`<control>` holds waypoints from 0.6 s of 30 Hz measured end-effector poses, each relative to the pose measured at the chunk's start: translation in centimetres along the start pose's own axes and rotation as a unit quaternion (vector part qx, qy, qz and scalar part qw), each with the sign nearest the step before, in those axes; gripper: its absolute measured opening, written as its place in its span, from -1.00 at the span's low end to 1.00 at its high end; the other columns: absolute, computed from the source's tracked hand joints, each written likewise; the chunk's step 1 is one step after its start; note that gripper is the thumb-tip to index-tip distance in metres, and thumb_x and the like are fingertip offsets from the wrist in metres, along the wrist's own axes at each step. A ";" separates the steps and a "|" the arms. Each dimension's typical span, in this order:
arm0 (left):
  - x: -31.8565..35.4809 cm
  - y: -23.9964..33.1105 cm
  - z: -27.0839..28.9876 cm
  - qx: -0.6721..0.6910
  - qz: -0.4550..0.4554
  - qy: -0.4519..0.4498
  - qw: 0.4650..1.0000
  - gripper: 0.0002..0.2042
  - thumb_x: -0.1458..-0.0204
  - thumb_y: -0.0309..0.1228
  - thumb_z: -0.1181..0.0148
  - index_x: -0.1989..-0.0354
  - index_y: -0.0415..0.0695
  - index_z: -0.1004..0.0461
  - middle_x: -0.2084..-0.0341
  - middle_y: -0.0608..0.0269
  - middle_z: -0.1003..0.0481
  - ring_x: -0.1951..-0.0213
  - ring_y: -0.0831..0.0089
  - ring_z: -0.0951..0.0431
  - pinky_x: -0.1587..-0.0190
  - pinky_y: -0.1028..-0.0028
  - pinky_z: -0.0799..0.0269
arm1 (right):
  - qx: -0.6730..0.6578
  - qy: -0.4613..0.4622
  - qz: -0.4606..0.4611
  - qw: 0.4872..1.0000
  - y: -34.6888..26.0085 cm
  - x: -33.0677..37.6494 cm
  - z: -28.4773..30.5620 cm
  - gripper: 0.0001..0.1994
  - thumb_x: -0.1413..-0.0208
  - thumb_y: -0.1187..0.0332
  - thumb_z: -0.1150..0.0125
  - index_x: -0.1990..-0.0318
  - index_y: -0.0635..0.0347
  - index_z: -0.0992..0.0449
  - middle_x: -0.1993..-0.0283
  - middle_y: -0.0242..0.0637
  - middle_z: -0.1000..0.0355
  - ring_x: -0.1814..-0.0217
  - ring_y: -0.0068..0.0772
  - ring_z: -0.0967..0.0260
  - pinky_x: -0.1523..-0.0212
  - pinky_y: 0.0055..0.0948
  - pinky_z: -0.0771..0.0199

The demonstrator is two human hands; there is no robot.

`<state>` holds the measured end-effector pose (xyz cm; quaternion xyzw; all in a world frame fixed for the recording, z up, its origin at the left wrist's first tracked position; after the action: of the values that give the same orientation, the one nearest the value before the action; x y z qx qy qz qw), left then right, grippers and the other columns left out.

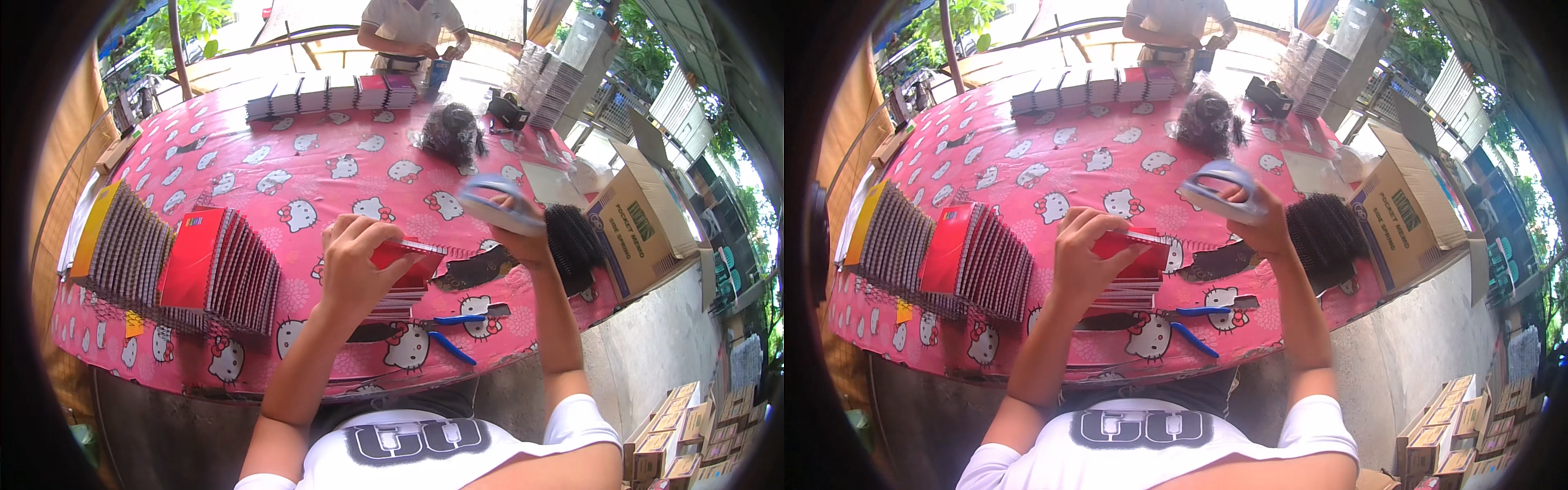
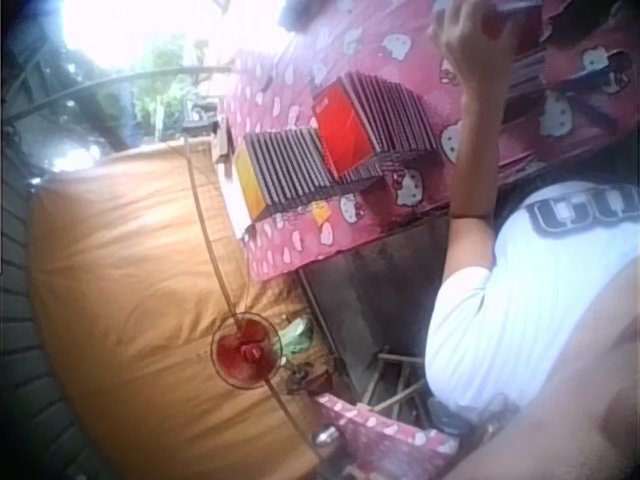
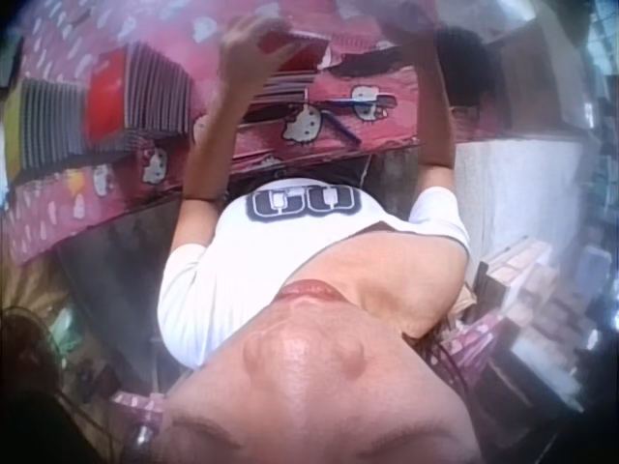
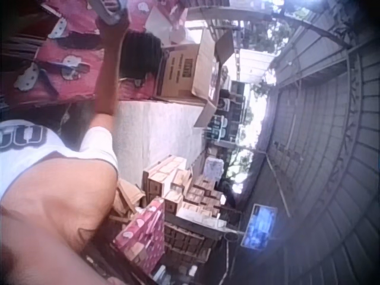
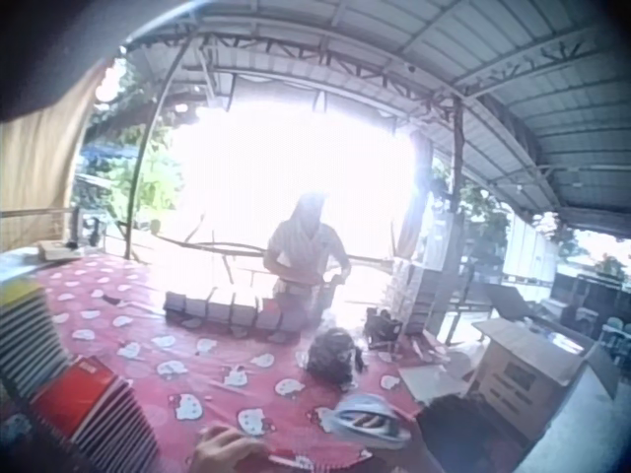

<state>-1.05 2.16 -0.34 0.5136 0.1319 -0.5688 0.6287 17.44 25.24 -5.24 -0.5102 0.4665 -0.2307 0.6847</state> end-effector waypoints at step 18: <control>1.5 -3.0 1.2 0.237 0.166 0.055 0.956 -0.65 0.09 -0.70 -0.29 0.07 -0.21 -0.51 0.19 0.29 -0.51 0.17 0.58 -0.52 0.14 0.57 -0.52 | 0.213 -0.258 0.029 0.942 -5.3 -2.9 -6.1 -0.61 0.33 0.56 -0.31 0.19 0.31 -0.52 0.30 -0.31 -0.54 0.35 -0.51 -0.44 0.30 -0.50 -0.44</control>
<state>-3.60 0.85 -2.41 0.6929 -0.0599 -0.4420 0.5664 11.60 22.57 0.54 -0.3810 0.2284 -0.1653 0.8805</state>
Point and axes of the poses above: each hand's wrist, its own x-axis away from the middle knuckle, its own z-axis out of the back of the hand, y = z × x, the point moved 3 cm from there along -x, towards the middle knuckle
